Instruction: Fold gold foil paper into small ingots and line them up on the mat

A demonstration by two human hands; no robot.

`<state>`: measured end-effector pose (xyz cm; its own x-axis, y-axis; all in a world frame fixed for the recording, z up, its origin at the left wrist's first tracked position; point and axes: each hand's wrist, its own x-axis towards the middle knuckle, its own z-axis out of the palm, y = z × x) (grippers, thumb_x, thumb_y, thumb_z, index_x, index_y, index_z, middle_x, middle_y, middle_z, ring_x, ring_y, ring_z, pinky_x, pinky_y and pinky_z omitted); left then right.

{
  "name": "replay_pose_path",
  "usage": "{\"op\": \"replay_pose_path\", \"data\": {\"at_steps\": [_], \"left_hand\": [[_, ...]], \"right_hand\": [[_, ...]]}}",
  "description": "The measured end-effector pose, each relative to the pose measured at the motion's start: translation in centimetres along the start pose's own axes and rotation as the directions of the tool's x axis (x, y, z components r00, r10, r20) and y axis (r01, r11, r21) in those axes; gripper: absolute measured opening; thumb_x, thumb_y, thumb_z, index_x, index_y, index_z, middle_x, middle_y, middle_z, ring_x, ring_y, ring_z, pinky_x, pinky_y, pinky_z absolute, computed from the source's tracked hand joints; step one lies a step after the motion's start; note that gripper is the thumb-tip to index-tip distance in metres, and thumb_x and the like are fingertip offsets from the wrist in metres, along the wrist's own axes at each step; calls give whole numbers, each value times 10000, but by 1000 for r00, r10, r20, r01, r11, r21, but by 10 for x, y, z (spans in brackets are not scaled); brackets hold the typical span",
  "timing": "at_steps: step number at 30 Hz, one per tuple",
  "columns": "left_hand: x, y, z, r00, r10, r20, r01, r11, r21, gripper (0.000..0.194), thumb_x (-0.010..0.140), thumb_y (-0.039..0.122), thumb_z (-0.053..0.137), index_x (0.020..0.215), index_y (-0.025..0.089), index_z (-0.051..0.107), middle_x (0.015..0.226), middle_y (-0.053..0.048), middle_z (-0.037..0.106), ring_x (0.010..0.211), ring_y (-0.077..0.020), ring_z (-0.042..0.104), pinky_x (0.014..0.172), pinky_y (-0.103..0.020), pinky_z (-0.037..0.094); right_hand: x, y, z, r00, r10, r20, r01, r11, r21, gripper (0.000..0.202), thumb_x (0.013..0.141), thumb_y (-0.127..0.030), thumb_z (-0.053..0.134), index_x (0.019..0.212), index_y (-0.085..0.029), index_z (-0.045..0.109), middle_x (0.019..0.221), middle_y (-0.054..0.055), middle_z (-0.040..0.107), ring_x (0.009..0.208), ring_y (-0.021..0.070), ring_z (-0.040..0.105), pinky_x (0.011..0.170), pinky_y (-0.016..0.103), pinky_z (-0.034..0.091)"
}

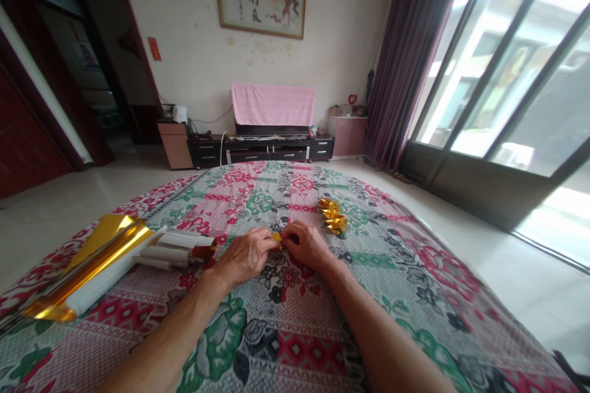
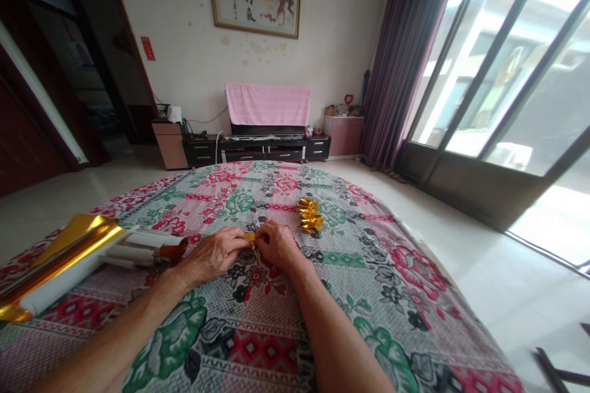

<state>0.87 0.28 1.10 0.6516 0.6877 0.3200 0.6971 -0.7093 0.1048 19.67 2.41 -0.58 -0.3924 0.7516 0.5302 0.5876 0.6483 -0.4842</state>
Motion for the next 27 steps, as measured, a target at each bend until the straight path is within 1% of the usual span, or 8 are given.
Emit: {"op": "replay_pose_path", "data": {"at_steps": [2, 7, 9, 12, 15, 17, 20, 27], "left_hand": [[0, 1, -1, 1000, -4, 3, 4, 1000, 4, 322, 825, 116, 402, 1023, 241, 624, 872, -37, 550, 871, -161, 496, 780, -286, 451], [0, 1, -1, 999, 1, 32, -1, 1000, 9, 405, 797, 90, 414, 1073, 308, 614, 931, -30, 532, 887, -159, 485, 791, -285, 444], [-1, 0, 0, 999, 4, 44, -4, 1000, 6, 418, 790, 87, 417, 1076, 317, 618, 941, -30, 524, 894, -156, 480, 803, -280, 439], [-1, -2, 1, 999, -4, 51, 3, 1000, 11, 406, 795, 102, 411, 1070, 312, 625, 945, -30, 516, 899, -152, 475, 795, -266, 437], [0, -2, 2, 999, -12, 52, 11, 1000, 20, 410, 792, 102, 406, 1066, 311, 628, 940, -29, 511, 896, -152, 473, 782, -262, 433], [0, -2, 2, 999, -14, 52, 12, 1000, 22, 407, 793, 100, 403, 1055, 309, 633, 938, -30, 510, 894, -152, 472, 780, -264, 431], [-1, -2, 2, 999, -14, 47, 13, 1000, 22, 388, 810, 113, 392, 1038, 306, 639, 932, -31, 507, 883, -149, 469, 770, -261, 430], [-1, -1, 2, 999, -3, 34, 2, 1000, 27, 395, 801, 99, 400, 1050, 300, 632, 923, -32, 500, 875, -146, 462, 754, -247, 427]], "right_hand": [[0, 0, 0, 1000, 0, 1, 0, 1000, -2, 117, 721, -69, 547, 720, -164, 614, 744, 20, 617, 703, 115, 565, 678, 209, 424], [0, 0, 0, 1000, -5, -7, 5, 1000, 9, 143, 707, -53, 528, 724, -163, 617, 758, 24, 626, 708, 120, 568, 683, 214, 430], [0, -1, -1, 1000, 10, -11, -10, 1000, 27, 178, 693, -34, 510, 732, -168, 620, 759, 18, 635, 708, 120, 572, 687, 214, 433], [0, 0, -2, 996, 82, -39, -80, 995, 64, 258, 683, -8, 457, 779, -178, 625, 737, 1, 647, 675, 114, 577, 653, 203, 436], [0, 4, -1, 980, 154, -126, -143, 985, 98, 339, 684, -2, 399, 858, -180, 629, 734, -4, 654, 666, 114, 587, 638, 206, 447], [1, 7, -1, 976, 135, -174, -118, 988, 105, 356, 663, 5, 387, 833, -174, 643, 785, 12, 662, 717, 119, 599, 686, 220, 461], [1, 9, 0, 983, 61, -176, -45, 995, 93, 336, 637, 7, 396, 721, -174, 667, 844, 30, 667, 786, 128, 607, 752, 238, 469], [0, 6, 0, 989, 44, -143, -34, 997, 68, 338, 637, -3, 427, 703, -191, 700, 834, 27, 671, 766, 127, 613, 737, 244, 482]]}}
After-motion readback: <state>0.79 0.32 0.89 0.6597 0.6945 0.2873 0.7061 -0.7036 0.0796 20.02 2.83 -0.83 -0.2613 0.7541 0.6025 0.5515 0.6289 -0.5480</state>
